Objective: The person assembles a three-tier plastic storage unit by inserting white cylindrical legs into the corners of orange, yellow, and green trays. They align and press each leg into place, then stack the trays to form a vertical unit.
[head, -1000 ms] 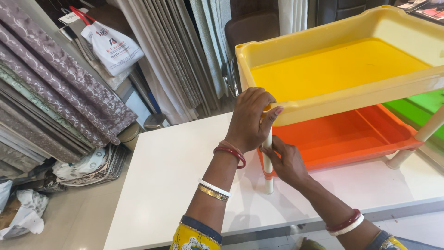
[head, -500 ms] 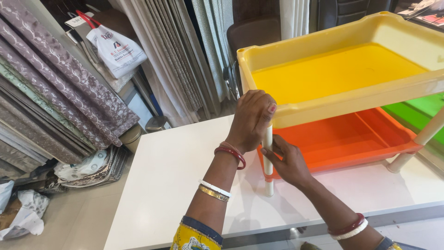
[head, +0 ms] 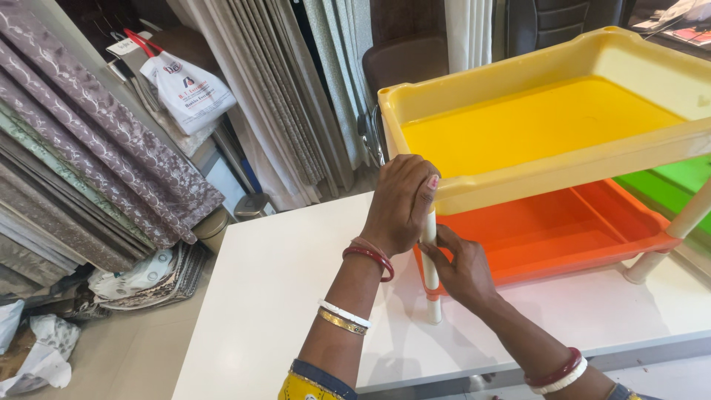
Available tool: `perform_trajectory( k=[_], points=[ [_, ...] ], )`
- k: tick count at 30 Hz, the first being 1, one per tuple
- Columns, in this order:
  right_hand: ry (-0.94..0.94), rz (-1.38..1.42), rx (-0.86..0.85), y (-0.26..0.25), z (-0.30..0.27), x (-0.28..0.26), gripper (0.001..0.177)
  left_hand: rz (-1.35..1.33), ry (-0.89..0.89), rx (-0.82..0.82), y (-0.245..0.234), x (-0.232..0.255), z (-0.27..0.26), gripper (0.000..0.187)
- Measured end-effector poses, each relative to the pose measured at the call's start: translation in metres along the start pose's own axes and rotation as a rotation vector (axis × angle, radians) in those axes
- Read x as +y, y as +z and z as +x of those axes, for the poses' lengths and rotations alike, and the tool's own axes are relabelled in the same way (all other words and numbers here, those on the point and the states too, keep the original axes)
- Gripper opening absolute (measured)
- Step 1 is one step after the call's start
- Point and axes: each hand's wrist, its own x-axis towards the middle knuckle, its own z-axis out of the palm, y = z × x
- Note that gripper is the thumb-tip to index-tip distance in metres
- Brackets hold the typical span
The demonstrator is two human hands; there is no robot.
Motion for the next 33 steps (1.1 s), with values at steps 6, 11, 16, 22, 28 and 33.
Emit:
perform_trajectory(
  k=[6,11,16,22,28,33],
  points=[
    [-0.015,-0.007,0.041,0.001,-0.003,-0.007,0.024,-0.007,0.001,0.014,0.001,0.0,-0.001,0.031],
    [-0.165,-0.016,0.161,-0.003,-0.004,-0.013,0.032,-0.039,0.005,0.039,0.003,0.0,-0.001,0.032],
    [-0.216,-0.057,0.284,-0.011,-0.006,-0.026,0.037,-0.072,-0.019,0.073,0.004,0.004,-0.001,0.031],
    [-0.497,-0.278,0.553,-0.026,-0.002,-0.04,0.05,-0.104,-0.063,0.082,0.008,0.004,-0.002,0.028],
    [-0.574,-0.417,0.559,-0.041,0.023,-0.065,0.055,-0.134,-0.092,0.086,0.004,0.009,0.005,0.023],
    [-0.545,-0.393,0.499,-0.045,0.032,-0.069,0.055,-0.243,-0.154,0.153,0.014,0.005,0.001,0.022]
  ],
)
